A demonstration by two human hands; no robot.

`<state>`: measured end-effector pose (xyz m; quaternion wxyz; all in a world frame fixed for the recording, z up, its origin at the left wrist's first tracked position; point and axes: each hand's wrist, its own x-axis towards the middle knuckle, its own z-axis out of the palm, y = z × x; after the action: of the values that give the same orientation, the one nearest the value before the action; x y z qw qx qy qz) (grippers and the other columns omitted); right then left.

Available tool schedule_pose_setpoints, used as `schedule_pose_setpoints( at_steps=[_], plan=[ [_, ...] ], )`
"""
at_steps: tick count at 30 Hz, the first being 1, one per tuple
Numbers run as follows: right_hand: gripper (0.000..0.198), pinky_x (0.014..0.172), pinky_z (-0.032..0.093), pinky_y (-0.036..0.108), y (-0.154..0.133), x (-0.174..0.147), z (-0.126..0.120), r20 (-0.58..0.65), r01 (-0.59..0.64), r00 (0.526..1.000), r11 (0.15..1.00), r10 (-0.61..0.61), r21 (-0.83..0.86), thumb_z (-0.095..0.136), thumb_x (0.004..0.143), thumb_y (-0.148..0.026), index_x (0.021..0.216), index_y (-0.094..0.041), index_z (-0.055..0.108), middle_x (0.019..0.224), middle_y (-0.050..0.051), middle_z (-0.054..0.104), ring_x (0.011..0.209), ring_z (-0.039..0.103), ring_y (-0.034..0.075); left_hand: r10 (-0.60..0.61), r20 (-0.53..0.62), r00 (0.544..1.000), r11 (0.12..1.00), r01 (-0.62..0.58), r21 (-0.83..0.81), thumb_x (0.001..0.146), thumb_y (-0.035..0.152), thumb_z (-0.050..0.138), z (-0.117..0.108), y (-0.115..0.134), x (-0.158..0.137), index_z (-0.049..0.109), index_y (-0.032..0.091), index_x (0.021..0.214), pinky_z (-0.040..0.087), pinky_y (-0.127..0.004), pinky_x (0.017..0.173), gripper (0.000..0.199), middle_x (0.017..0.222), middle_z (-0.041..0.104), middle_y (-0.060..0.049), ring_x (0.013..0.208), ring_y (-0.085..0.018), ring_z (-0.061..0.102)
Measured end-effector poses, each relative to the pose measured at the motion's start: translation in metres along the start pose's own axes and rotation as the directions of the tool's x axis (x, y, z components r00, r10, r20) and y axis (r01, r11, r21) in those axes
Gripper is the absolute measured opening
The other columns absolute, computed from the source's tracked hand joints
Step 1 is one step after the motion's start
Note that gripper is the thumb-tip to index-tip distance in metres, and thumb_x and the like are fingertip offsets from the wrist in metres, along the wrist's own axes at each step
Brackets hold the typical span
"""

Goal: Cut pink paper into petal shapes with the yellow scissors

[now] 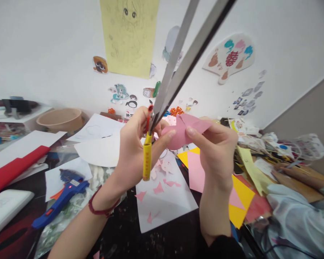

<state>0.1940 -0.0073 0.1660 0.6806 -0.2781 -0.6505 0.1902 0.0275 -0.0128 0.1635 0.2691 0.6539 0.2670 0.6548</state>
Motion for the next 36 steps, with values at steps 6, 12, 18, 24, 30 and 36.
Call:
schedule_pose_setpoints(
  at_steps=[6,12,18,24,30,36],
  plan=[
    [0.008,0.069,0.054,0.034,0.000,-0.001,0.004,-0.118,0.063,0.991,0.997,-0.068,-0.048,0.080,0.075,-0.021,0.071,-0.022,0.074,0.071,-0.001,0.070,0.070,0.064,0.015,0.083,-0.020,0.996,0.974,-0.077,0.215,0.088,0.027,0.068,-0.003,-0.004,0.005,0.041,0.024,0.079,0.045,-0.035,0.070,0.029,0.081,0.057,0.002,0.071,-0.015,0.052],
    [0.010,0.063,0.051,0.028,0.002,0.003,0.002,-0.345,0.146,0.925,0.987,-0.159,-0.063,0.077,0.078,-0.018,0.071,-0.022,0.071,0.068,-0.004,0.064,0.065,0.060,0.011,0.234,0.099,0.967,0.772,-0.247,0.585,0.082,0.031,0.070,-0.011,0.001,0.007,0.044,0.023,0.086,0.035,-0.030,0.059,0.028,0.077,0.052,0.003,0.062,-0.013,0.044],
    [0.012,0.061,0.047,0.026,0.000,0.002,-0.002,-0.508,0.197,0.844,0.980,-0.171,-0.003,0.078,0.078,-0.021,0.069,-0.021,0.071,0.065,-0.004,0.059,0.062,0.053,0.009,0.245,0.159,0.956,0.648,-0.284,0.707,0.085,0.043,0.067,-0.006,-0.006,0.002,0.041,0.022,0.087,0.035,-0.026,0.054,0.034,0.078,0.057,0.001,0.064,-0.014,0.053],
    [0.003,0.066,0.051,0.031,0.000,0.000,-0.007,-0.519,0.228,0.828,0.973,-0.211,-0.032,0.079,0.078,-0.024,0.077,-0.025,0.077,0.072,-0.002,0.067,0.071,0.062,0.013,0.200,0.190,0.961,0.569,-0.272,0.776,0.085,0.051,0.064,-0.003,-0.013,0.004,0.046,0.021,0.091,0.031,-0.024,0.050,0.035,0.073,0.056,0.002,0.055,-0.013,0.050],
    [0.014,0.073,0.054,0.034,0.001,0.001,-0.014,-0.350,0.292,0.886,0.952,-0.304,-0.089,0.078,0.077,-0.015,0.081,-0.028,0.079,0.077,-0.003,0.073,0.077,0.068,0.015,0.191,0.214,0.958,0.592,-0.286,0.754,0.085,0.052,0.064,-0.003,-0.008,0.004,0.047,0.021,0.089,0.029,-0.026,0.050,0.035,0.070,0.054,0.001,0.053,-0.014,0.048],
    [0.020,0.068,0.053,0.032,-0.003,0.003,-0.016,-0.240,0.303,0.917,0.948,-0.318,-0.097,0.077,0.075,-0.009,0.080,-0.028,0.080,0.075,-0.003,0.073,0.072,0.066,0.014,0.197,0.243,0.950,0.582,-0.312,0.750,0.088,0.052,0.058,-0.009,-0.004,0.006,0.051,0.020,0.090,0.032,-0.027,0.051,0.034,0.069,0.054,0.000,0.055,-0.015,0.049]
  ],
)
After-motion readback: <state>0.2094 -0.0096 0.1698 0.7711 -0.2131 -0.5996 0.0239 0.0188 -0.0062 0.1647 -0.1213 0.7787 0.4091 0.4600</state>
